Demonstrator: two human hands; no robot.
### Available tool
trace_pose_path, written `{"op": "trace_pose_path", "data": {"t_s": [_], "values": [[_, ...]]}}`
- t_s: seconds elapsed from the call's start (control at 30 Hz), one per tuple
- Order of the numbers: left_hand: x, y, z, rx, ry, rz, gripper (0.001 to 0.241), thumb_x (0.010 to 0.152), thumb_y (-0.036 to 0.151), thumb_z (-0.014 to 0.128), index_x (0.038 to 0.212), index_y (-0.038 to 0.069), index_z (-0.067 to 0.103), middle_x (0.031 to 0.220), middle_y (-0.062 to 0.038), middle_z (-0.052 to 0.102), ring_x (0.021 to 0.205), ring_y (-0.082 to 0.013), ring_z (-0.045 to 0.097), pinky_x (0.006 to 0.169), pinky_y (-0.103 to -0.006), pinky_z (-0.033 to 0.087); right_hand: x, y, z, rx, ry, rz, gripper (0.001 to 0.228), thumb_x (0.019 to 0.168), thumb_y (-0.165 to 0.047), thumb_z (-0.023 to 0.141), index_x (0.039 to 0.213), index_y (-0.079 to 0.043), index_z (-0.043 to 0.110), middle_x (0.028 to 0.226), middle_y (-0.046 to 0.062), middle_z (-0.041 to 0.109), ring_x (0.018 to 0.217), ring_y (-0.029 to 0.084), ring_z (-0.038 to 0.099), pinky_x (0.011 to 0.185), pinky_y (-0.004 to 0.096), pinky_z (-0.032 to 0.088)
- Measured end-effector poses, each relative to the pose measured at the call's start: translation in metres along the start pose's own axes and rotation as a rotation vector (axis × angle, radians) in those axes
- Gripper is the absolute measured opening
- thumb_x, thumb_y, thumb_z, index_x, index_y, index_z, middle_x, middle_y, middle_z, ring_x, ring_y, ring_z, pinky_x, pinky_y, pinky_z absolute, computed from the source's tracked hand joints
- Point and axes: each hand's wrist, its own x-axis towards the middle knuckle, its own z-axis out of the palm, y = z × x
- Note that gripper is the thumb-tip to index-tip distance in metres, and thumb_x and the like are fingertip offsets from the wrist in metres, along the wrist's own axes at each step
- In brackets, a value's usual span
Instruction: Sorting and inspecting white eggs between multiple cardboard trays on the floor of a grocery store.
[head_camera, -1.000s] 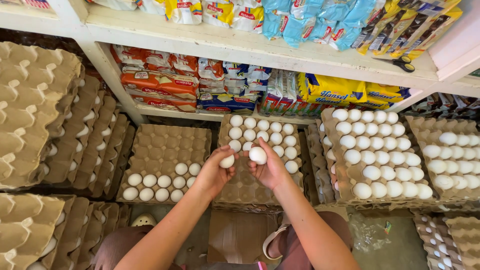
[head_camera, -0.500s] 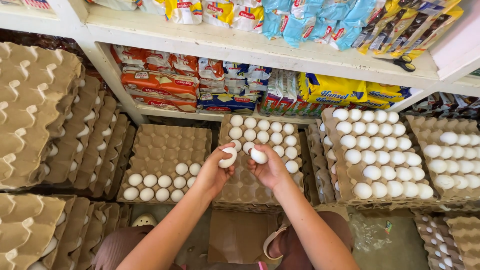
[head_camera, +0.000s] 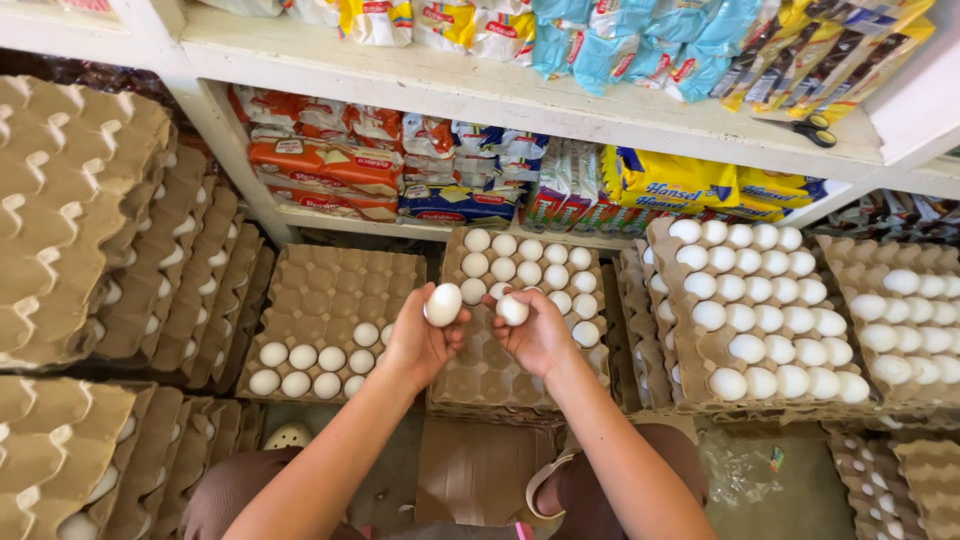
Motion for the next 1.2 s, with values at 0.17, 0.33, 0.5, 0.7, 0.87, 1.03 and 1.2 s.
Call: {"op": "trace_pose_path", "data": {"t_s": [0.17,0.33,0.5,0.7,0.87,1.03,1.2], "values": [[0.037,0.017,-0.046,-0.086,0.163,0.082,0.043,0.101,0.053,0.043,0.103,0.015,0.062,0.076,-0.005,0.066,0.06,-0.0161,0.058,0.053,-0.0305,0.045,0.013,0.003,-0.023,-0.011,-0.074,0.035,0.032,0.083,-0.011,0.054,0.112,0.002,0.056,0.113,0.02,0.067,0.079,0.027,0.063,0.067,0.036,0.053],[0.056,0.04,-0.116,0.026,0.31,0.251,0.034,0.1,0.041,0.053,0.105,0.009,0.064,0.079,-0.004,0.068,0.057,-0.0155,0.056,0.05,-0.0325,0.044,0.004,0.012,-0.009,-0.086,-0.066,0.042,0.031,0.083,-0.003,0.054,0.112,-0.014,0.053,0.117,0.018,0.066,0.089,0.029,0.065,0.074,0.037,0.055],[0.064,0.027,-0.219,0.384,0.613,0.455,0.04,0.084,0.011,0.071,0.122,0.017,0.06,0.095,-0.006,0.07,0.069,-0.0187,0.065,0.06,-0.037,0.05,0.013,0.032,-0.01,-0.245,-0.093,0.047,0.044,0.092,-0.009,0.057,0.136,-0.008,0.058,0.118,0.017,0.067,0.099,0.03,0.07,0.089,0.038,0.059],[-0.013,0.04,-0.184,1.387,0.871,0.606,0.051,0.071,0.013,0.087,0.117,0.011,0.064,0.114,-0.019,0.068,0.103,-0.041,0.066,0.084,-0.0492,0.054,0.049,0.067,0.005,-0.522,-0.071,0.078,0.039,0.095,-0.018,0.062,0.133,-0.011,0.058,0.114,0.014,0.069,0.093,0.026,0.071,0.08,0.037,0.059],[-0.038,0.054,-0.16,1.311,0.865,0.357,0.055,0.083,0.02,0.081,0.132,0.012,0.057,0.12,-0.016,0.067,0.11,-0.0373,0.066,0.088,-0.0496,0.053,0.09,0.121,0.044,-0.86,-0.035,-0.039,0.043,0.091,-0.02,0.076,0.129,-0.009,0.06,0.114,0.011,0.072,0.093,0.019,0.07,0.076,0.032,0.058],[-0.044,0.06,-0.15,1.354,0.828,0.416,0.057,0.082,0.018,0.08,0.132,0.012,0.056,0.122,-0.015,0.063,0.111,-0.0377,0.063,0.089,-0.0496,0.052,0.152,0.179,0.018,-1.054,-0.116,-0.25,0.051,0.083,-0.02,0.085,0.126,-0.008,0.058,0.114,0.01,0.073,0.096,0.017,0.071,0.074,0.032,0.059],[-0.044,0.054,-0.139,1.381,0.765,0.483,0.059,0.079,0.015,0.079,0.134,0.011,0.055,0.124,-0.015,0.059,0.113,-0.0383,0.06,0.09,-0.0495,0.051,0.162,0.191,0.013,-1.347,-0.023,-0.321,0.057,0.079,-0.024,0.087,0.127,-0.008,0.061,0.117,0.009,0.071,0.095,0.019,0.072,0.078,0.033,0.06]]}}
